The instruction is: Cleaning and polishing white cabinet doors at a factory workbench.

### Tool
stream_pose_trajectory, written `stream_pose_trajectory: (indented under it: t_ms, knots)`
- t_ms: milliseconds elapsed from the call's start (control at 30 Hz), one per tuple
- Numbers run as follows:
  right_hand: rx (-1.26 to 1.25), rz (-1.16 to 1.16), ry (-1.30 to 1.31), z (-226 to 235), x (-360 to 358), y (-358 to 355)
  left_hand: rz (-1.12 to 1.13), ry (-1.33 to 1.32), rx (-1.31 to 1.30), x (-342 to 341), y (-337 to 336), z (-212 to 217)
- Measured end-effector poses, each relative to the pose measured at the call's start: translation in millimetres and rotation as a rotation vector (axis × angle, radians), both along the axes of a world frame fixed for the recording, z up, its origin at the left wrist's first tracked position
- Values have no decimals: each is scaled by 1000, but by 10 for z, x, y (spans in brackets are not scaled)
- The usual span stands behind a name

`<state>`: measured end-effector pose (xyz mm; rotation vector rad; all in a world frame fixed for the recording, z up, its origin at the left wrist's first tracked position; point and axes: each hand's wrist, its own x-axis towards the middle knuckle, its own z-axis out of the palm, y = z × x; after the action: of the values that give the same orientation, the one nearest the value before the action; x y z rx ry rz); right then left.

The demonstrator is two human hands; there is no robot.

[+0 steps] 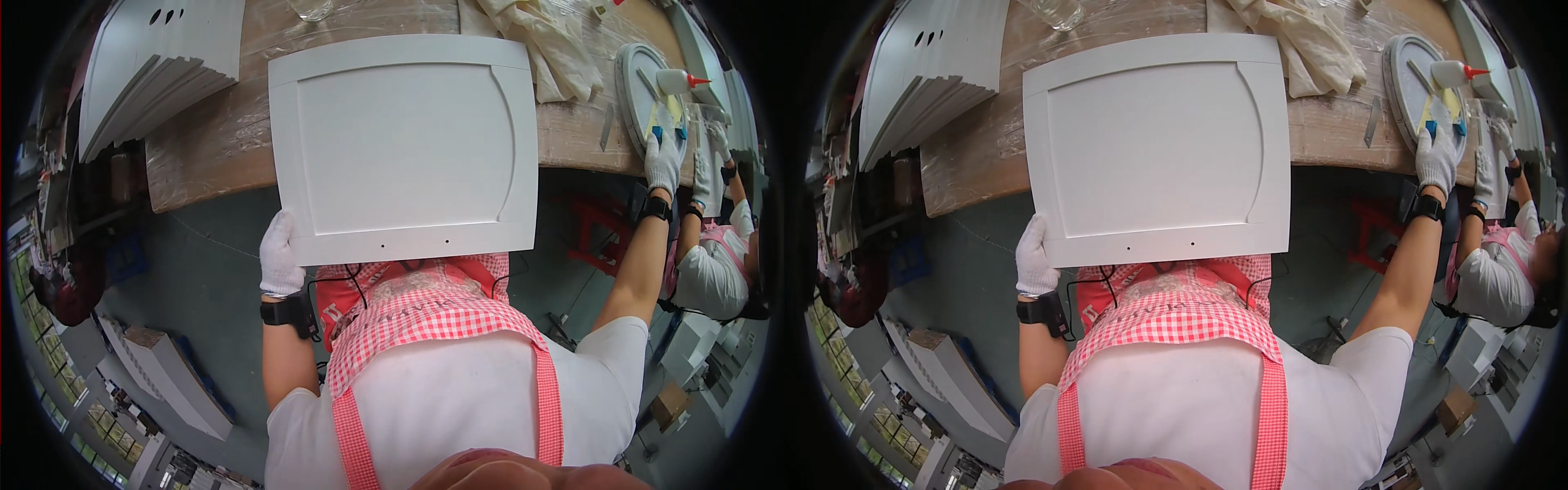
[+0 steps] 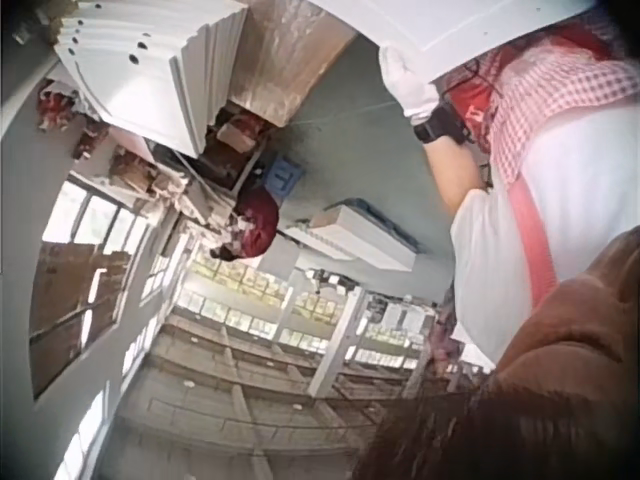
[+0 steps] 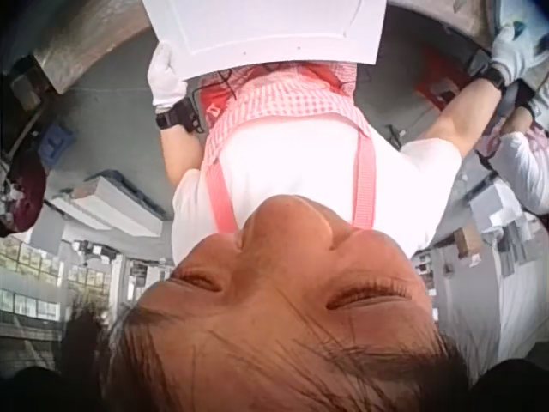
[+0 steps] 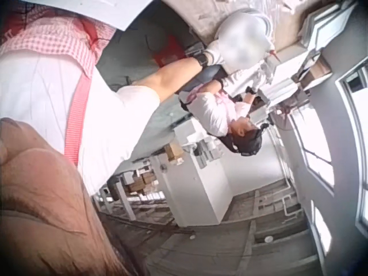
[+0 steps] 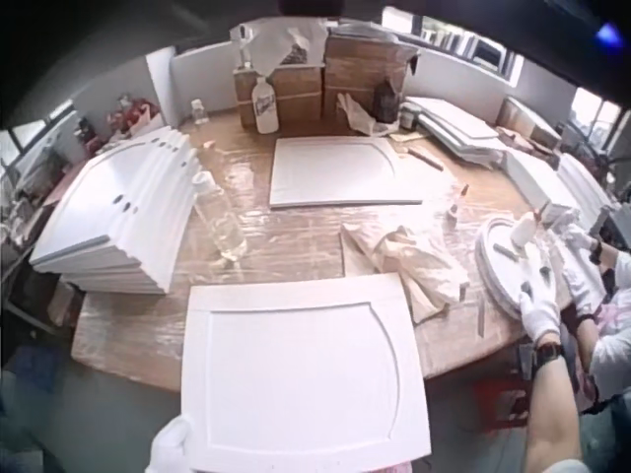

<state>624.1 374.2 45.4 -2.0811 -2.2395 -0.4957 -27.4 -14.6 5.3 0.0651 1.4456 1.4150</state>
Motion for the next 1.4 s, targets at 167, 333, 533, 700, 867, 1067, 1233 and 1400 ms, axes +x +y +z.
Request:
stream_pose_trajectory:
  t_ms: [167, 333, 533, 700, 867, 1067, 1233, 1400]
  knots:
    - [214, 295, 102, 155, -1199, -26, 7, 12, -15, -1, -36, 39]
    - [140, 528, 480, 4, -2346, 318, 55, 17, -1, 50, -52, -31]
    - [-240, 244, 332, -199, -2728, 601, -22, 74, 25, 98, -66, -106]
    - [-73, 276, 1236, 744, -2601, 237, -29, 26, 23, 82, -25, -38]
    - [2, 423, 917, 1446, -2105, -389, 10, 2, 44, 88, -18, 74]
    - [-401, 278, 770, -193, -2966, -351, -91, 63, 132, 251, 124, -158]
    - [-363, 375, 45, -127, -4496, -809, 3, -141, 296, 364, 176, -276]
    - [-521, 796, -22, 178, -5377, -2088, 200, -139, 190, 454, 265, -245]
